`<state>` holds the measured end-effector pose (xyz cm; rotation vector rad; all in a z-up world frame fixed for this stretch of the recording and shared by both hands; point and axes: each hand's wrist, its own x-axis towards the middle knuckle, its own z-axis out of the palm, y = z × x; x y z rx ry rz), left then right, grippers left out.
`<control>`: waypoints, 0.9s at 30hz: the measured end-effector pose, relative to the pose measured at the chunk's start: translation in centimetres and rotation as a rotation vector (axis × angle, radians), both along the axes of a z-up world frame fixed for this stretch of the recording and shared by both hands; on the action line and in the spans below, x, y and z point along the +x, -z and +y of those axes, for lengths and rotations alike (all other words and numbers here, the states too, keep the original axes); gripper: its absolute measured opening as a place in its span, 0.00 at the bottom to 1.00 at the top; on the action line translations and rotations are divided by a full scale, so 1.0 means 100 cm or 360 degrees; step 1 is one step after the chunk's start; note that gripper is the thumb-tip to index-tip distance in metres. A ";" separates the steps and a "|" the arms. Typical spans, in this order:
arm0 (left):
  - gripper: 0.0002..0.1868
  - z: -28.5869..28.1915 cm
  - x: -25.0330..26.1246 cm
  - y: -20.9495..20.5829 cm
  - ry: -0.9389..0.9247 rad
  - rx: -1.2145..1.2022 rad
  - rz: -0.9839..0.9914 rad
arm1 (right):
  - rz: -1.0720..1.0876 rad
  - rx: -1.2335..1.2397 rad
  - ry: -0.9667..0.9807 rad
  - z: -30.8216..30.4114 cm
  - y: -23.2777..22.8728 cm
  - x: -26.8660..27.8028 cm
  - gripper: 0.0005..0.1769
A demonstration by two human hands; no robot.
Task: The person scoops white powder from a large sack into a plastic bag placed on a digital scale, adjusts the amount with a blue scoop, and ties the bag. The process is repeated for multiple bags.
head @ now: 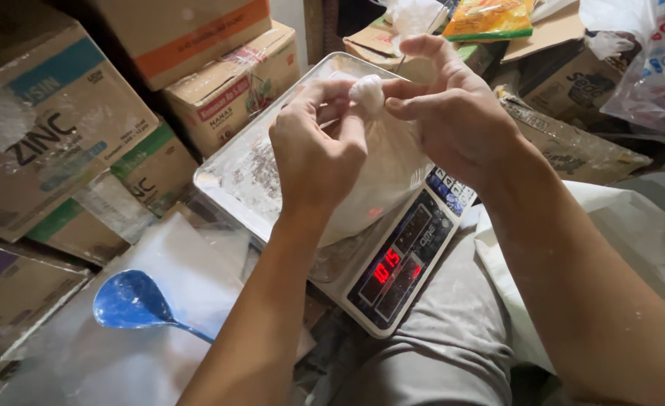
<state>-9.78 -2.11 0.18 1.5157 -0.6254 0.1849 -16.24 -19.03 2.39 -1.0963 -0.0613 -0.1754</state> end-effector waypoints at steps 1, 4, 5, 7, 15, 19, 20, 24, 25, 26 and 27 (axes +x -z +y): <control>0.09 0.000 -0.002 -0.001 0.0016 0.0009 -0.0030 | -0.0018 -0.0093 0.0062 0.001 0.000 -0.001 0.35; 0.12 0.003 -0.004 -0.005 0.0041 0.0059 -0.0083 | -0.0101 -0.0406 0.0221 0.005 0.001 -0.002 0.35; 0.11 0.004 -0.002 -0.008 0.0045 0.0089 -0.0078 | -0.0135 -0.0518 0.0273 0.006 0.001 -0.002 0.34; 0.11 0.003 0.001 -0.013 0.0065 0.0195 -0.0004 | -0.0246 -0.0670 0.0250 0.003 0.000 -0.004 0.33; 0.07 0.003 0.008 -0.022 0.0250 0.0210 0.0134 | -0.0606 -0.1771 0.0032 -0.013 -0.032 0.005 0.17; 0.06 -0.001 0.012 -0.019 0.0138 0.0193 -0.0074 | -0.0568 -0.2047 0.0028 -0.016 -0.044 0.015 0.13; 0.06 -0.002 0.013 -0.018 0.0109 0.0190 -0.0083 | -0.0559 -0.2120 0.0054 -0.016 -0.045 0.015 0.13; 0.06 -0.007 0.020 -0.024 -0.0058 0.0304 -0.0067 | -0.0582 -0.2273 0.0187 -0.014 -0.049 0.013 0.12; 0.06 -0.008 0.021 -0.027 -0.0080 0.0316 -0.0120 | -0.0586 -0.2282 0.0212 -0.013 -0.048 0.012 0.11; 0.06 -0.008 0.022 -0.030 -0.0102 0.0331 -0.0174 | -0.0591 -0.2288 0.0239 -0.011 -0.047 0.011 0.10; 0.06 -0.008 0.021 -0.032 -0.0125 0.0346 -0.0229 | -0.0591 -0.2329 0.0309 -0.010 -0.046 0.013 0.09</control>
